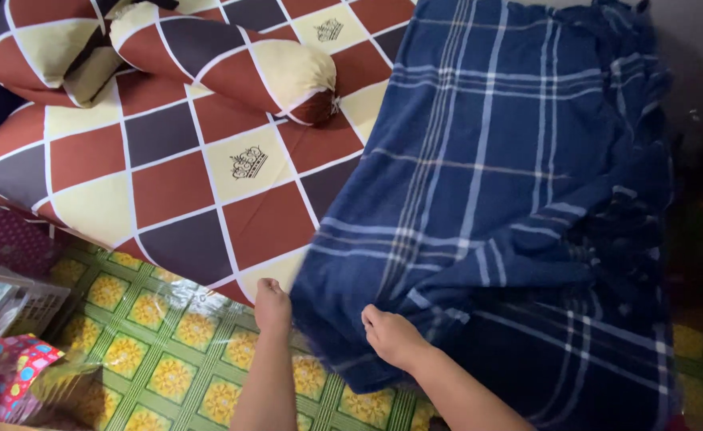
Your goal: Smoothing and folding a blue plaid blanket on a bed
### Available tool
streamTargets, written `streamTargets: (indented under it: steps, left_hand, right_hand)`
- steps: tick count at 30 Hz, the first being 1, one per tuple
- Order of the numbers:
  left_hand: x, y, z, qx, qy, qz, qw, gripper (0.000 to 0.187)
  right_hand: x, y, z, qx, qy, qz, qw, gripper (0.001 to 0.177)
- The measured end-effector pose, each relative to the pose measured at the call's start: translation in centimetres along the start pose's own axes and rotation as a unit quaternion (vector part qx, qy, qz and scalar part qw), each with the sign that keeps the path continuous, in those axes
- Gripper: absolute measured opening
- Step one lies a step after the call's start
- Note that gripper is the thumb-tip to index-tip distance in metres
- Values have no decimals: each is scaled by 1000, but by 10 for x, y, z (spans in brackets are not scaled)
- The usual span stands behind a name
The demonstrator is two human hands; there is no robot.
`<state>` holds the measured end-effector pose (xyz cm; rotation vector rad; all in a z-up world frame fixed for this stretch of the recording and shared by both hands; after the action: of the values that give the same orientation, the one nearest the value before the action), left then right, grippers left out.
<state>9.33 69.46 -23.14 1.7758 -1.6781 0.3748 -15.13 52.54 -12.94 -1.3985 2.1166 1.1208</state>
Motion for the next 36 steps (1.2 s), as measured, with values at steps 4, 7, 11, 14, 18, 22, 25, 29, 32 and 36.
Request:
streamTargets:
  steps: [4, 7, 11, 14, 18, 22, 25, 29, 32, 36]
  left_hand:
    - [2, 20, 32, -65, 6, -26, 998, 44]
    - [28, 50, 50, -143, -50, 5, 988, 56]
    - [23, 58, 79, -125, -138, 40, 982, 52]
    - [21, 48, 77, -137, -130, 38, 981, 33]
    - [-8, 0, 39, -113, 12, 10, 993, 37]
    - [-45, -43, -11, 9, 69, 24, 997, 22]
    - [-48, -42, -7, 10, 13, 48, 999, 25]
    - [-23, -18, 2, 11, 6, -5, 1000, 26]
    - [-13, 8, -11, 3, -26, -32, 999, 28]
    - [-29, 17, -15, -56, -132, 1, 990, 48]
  right_hand:
    - [42, -7, 35, 88, 179, -38, 979, 44]
    - [71, -2, 34, 65, 314, 19, 947, 75]
    - [90, -2, 34, 21, 400, 32, 916, 50]
    - [77, -2, 22, -14, 339, 49, 939, 38]
    - [42, -1, 1, -99, 157, 100, 978, 24]
    - [8, -15, -12, -136, -50, 121, 982, 62]
    - [5, -28, 13, -139, -26, 67, 988, 56]
    - [10, -30, 36, -145, 29, 66, 987, 34]
    - [50, -45, 72, -156, 47, 57, 985, 37]
    - [80, -47, 101, -99, 94, -10, 991, 23]
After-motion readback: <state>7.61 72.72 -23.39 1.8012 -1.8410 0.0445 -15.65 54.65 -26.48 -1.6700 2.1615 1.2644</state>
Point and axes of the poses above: each hand's wrist, its own y-axis away from the middle knuckle, its own z-axis out of the palm, x = y × z, the point moved 2 cm from there along -y, towards the middle knuckle, and after that the axes turned 1 degree about x, right-handed, at the moved point
